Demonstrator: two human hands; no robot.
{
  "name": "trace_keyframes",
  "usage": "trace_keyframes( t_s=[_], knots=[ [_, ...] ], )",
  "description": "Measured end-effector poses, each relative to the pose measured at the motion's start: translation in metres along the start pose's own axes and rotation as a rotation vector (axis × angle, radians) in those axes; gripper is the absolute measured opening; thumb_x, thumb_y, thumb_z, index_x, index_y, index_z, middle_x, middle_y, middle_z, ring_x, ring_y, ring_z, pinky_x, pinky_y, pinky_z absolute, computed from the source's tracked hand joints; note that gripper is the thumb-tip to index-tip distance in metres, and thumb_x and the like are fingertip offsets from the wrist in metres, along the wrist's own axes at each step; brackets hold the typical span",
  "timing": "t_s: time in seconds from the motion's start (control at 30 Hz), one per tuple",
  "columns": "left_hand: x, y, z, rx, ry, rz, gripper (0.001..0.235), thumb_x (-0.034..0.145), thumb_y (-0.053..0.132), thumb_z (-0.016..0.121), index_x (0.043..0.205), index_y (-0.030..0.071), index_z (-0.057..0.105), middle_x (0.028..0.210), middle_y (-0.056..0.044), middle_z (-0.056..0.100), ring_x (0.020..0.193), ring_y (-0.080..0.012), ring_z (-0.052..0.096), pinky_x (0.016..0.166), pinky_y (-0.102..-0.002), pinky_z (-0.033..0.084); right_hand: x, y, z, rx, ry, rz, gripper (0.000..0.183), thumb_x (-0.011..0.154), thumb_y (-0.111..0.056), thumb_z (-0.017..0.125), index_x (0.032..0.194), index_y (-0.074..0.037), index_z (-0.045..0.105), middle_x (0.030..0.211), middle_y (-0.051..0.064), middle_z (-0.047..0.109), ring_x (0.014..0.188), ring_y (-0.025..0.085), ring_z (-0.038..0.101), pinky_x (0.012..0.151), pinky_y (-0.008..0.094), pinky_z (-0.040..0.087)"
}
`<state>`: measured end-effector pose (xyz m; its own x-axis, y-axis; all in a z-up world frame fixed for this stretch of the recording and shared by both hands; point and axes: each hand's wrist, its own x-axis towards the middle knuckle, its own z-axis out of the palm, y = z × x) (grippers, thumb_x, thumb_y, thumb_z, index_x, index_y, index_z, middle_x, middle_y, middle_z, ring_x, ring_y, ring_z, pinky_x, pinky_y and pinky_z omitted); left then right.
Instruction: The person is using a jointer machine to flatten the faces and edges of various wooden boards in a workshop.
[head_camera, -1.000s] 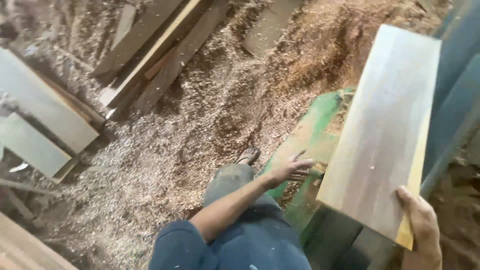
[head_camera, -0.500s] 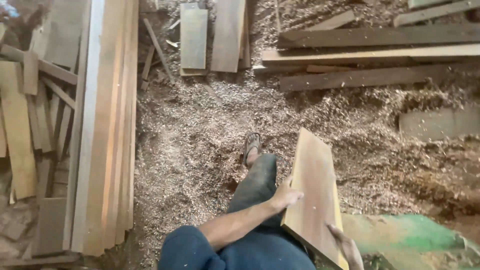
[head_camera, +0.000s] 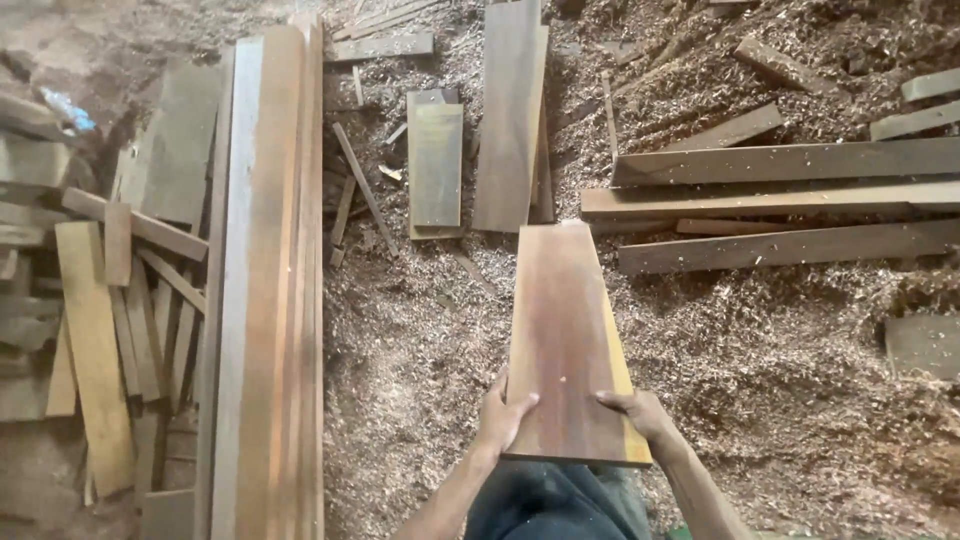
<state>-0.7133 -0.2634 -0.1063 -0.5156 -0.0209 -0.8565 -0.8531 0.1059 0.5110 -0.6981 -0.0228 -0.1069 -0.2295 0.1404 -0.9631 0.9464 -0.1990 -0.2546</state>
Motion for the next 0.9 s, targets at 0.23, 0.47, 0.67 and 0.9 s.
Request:
trace_keyframes(
  t_s=[0.23,0.47,0.67,0.9],
  knots=[
    [0.028,0.175,-0.039,0.225,0.015,0.263,0.087,0.085,0.030,0.080,0.158,0.007,0.040,0.154,-0.022,0.051,0.139,-0.0383,0.052,0.115,-0.049,0.047,0.027,-0.149,0.074,-0.054,-0.025,-0.404,0.036,0.061,-0.024,0.094,0.080,0.001,0.075,0.071,0.019,0.070,0.070,0.029,0.070,0.064,0.041,0.054],
    [0.223,0.152,-0.070,0.604,0.482,0.161,0.104,0.087,0.042,0.077,0.166,0.013,0.015,0.149,-0.027,0.052,0.143,-0.0366,0.047,0.119,-0.050,0.038,0.076,-0.187,0.051,-0.654,0.163,-0.453,0.063,0.078,-0.055,0.078,0.130,-0.020,0.071,0.118,0.003,0.078,0.120,0.027,0.068,0.103,0.046,0.054],
    [0.260,0.090,0.016,0.802,-0.016,0.382,0.059,0.087,0.046,0.074,0.137,0.016,0.067,0.135,-0.018,0.068,0.130,-0.0390,0.060,0.114,-0.049,0.045,0.029,-0.072,-0.047,-0.336,0.243,-0.352,0.038,0.085,-0.045,0.071,0.118,-0.026,0.079,0.113,0.010,0.080,0.119,0.037,0.068,0.104,0.052,0.053],
    [0.235,0.000,0.151,1.455,-0.373,0.298,0.059,0.079,0.055,0.072,0.125,0.018,0.072,0.128,-0.009,0.072,0.123,-0.0259,0.066,0.108,-0.033,0.047,0.233,0.394,-0.175,1.658,-0.236,-0.195,0.014,0.098,-0.022,0.041,0.094,-0.015,0.052,0.062,0.001,0.046,0.050,0.017,0.046,0.042,0.032,0.035]
  ],
)
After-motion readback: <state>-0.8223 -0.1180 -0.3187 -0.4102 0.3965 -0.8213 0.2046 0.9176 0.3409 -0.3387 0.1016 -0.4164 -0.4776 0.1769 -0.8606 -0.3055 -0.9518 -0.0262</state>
